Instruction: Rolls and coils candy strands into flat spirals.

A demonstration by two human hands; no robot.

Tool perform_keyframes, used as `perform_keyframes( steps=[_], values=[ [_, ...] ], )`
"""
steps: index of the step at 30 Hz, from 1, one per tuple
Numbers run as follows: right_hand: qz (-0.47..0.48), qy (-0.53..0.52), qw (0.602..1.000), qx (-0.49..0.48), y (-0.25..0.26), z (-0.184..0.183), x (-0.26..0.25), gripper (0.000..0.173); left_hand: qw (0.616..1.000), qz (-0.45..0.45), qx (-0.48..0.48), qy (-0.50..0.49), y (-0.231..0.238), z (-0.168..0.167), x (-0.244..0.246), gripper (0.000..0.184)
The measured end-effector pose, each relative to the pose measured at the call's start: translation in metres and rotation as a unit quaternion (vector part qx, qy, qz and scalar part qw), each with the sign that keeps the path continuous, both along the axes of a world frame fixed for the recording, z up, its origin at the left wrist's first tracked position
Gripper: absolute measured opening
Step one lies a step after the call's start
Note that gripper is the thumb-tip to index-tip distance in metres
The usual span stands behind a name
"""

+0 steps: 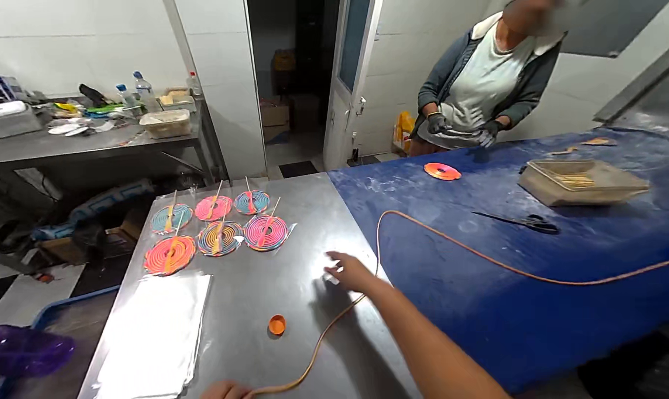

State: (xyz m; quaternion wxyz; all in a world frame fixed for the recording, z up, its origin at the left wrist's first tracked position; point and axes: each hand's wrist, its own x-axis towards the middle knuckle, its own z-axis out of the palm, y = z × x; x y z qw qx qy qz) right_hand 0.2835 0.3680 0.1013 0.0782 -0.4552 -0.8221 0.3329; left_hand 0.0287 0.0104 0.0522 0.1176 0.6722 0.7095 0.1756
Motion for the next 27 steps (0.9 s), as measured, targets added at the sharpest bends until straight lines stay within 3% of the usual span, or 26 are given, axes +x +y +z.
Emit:
perform_keyframes(
  steps=[3, 5, 9, 13, 18, 22, 24, 27],
  values=[
    [0.141, -0.006, 0.988, -0.066, -0.069, -0.025, -0.078, 0.054, 0.995, -0.020, 0.101, 0.018, 0.067, -0.040, 0.017, 0.031],
    [0.183, -0.028, 0.982, -0.043, -0.097, -0.039, -0.097, 0.033, 0.994, -0.001, 0.103, 0.038, 0.088, -0.045, 0.016, 0.034],
    [0.144, 0.039, 0.989, -0.006, -0.121, -0.026, -0.074, 0.030, 0.995, 0.060, 0.072, 0.028, 0.091, -0.035, 0.007, 0.031],
    [0.156, -0.096, 0.981, -0.063, -0.162, -0.022, -0.051, 0.031, 0.996, 0.068, 0.048, 0.024, 0.075, -0.034, 0.007, 0.041],
    [0.095, -0.135, 0.986, -0.034, -0.184, -0.034, -0.066, 0.035, 0.997, -0.002, 0.067, 0.030, 0.061, -0.039, 0.019, 0.045],
    [0.122, -0.125, 0.984, -0.046, -0.174, -0.027, -0.065, 0.046, 0.994, -0.089, -0.043, -0.037, 0.061, -0.013, 0.007, 0.030],
    [0.123, -0.098, 0.987, -0.039, -0.163, -0.022, -0.059, 0.052, 0.986, -0.164, 0.021, 0.001, 0.067, -0.002, -0.005, 0.018],
    [0.157, -0.069, 0.981, 0.095, -0.141, -0.032, -0.058, 0.050, 0.928, -0.306, 0.137, 0.164, 0.095, 0.015, -0.013, 0.019]
  ],
)
